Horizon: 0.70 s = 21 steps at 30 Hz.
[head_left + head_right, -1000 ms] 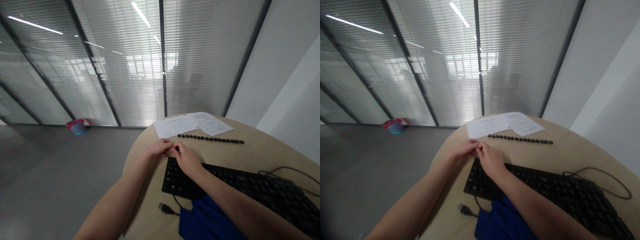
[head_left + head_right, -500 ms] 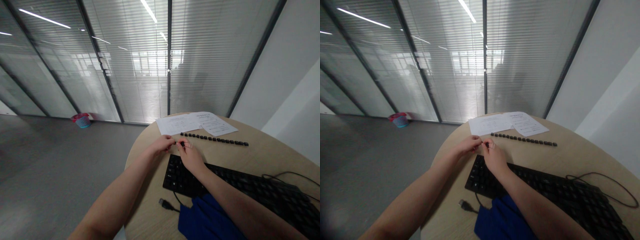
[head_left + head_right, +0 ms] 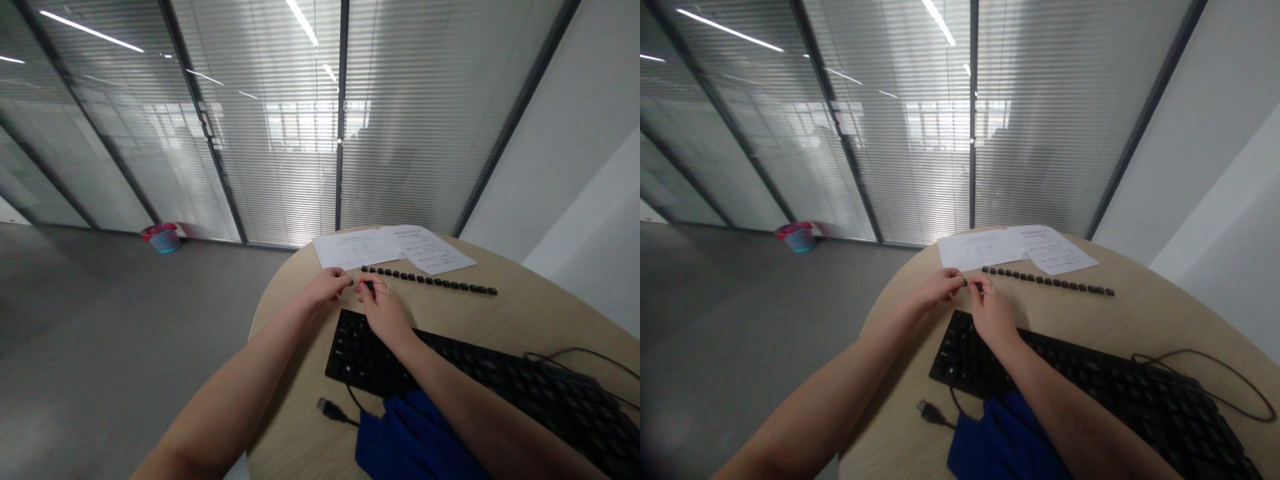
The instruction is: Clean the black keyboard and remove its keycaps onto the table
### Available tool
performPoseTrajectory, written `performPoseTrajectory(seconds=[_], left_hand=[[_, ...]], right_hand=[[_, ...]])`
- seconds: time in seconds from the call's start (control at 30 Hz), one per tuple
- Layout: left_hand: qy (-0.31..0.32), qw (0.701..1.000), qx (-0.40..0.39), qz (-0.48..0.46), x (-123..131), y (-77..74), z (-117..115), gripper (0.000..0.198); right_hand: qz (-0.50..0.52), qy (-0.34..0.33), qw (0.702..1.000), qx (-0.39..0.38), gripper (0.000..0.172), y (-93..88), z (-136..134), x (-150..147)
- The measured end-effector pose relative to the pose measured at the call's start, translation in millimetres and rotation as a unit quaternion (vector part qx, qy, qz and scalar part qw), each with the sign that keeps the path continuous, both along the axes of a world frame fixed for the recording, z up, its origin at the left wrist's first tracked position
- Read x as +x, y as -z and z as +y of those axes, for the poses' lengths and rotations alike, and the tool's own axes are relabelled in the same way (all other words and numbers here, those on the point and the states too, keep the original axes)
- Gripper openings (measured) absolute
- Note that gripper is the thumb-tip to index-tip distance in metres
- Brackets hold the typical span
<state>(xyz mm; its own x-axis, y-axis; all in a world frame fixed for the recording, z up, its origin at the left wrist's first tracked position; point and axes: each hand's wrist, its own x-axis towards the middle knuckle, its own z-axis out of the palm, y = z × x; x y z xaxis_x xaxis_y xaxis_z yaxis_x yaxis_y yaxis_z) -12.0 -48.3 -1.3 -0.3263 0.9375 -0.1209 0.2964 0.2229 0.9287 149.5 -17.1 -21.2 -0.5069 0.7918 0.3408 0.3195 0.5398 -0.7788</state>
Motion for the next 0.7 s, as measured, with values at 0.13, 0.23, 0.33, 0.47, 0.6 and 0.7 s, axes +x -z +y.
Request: performPoseTrajectory(seconds=[0.13,0.23,0.33,0.47,0.6,0.7], left_hand=[[-0.018,1.000,0.000,0.004,3.1,-2.5,0.3,0.016],[-0.031,0.999,0.002,0.010,-1.5,-6.5,-1.2,0.013],[-0.039,0.999,0.009,0.026,-9.5,-7.9,-2.2,0.011],[-0.013,0.996,0.001,0.093,-14.4,0.9,0.6,0.010],[0.008,0.980,-0.004,0.198,-14.8,11.0,4.9,0.009],[0.031,0.968,-0.013,0.249,-16.5,12.0,5.9,0.006]], right_hand=[[0.004,0.006,1.000,-0.001,0.020,1.1,0.5,-1.0],[0.013,0.017,1.000,-0.008,0.021,4.1,6.3,-0.1],[0.051,0.033,0.997,-0.043,0.025,7.0,14.2,1.7],[0.096,0.029,0.993,-0.059,0.033,7.8,17.3,1.8],[0.152,0.048,0.985,-0.063,0.039,6.9,16.0,0.6],[0.197,0.069,0.974,-0.087,0.042,7.5,18.8,0.8]])
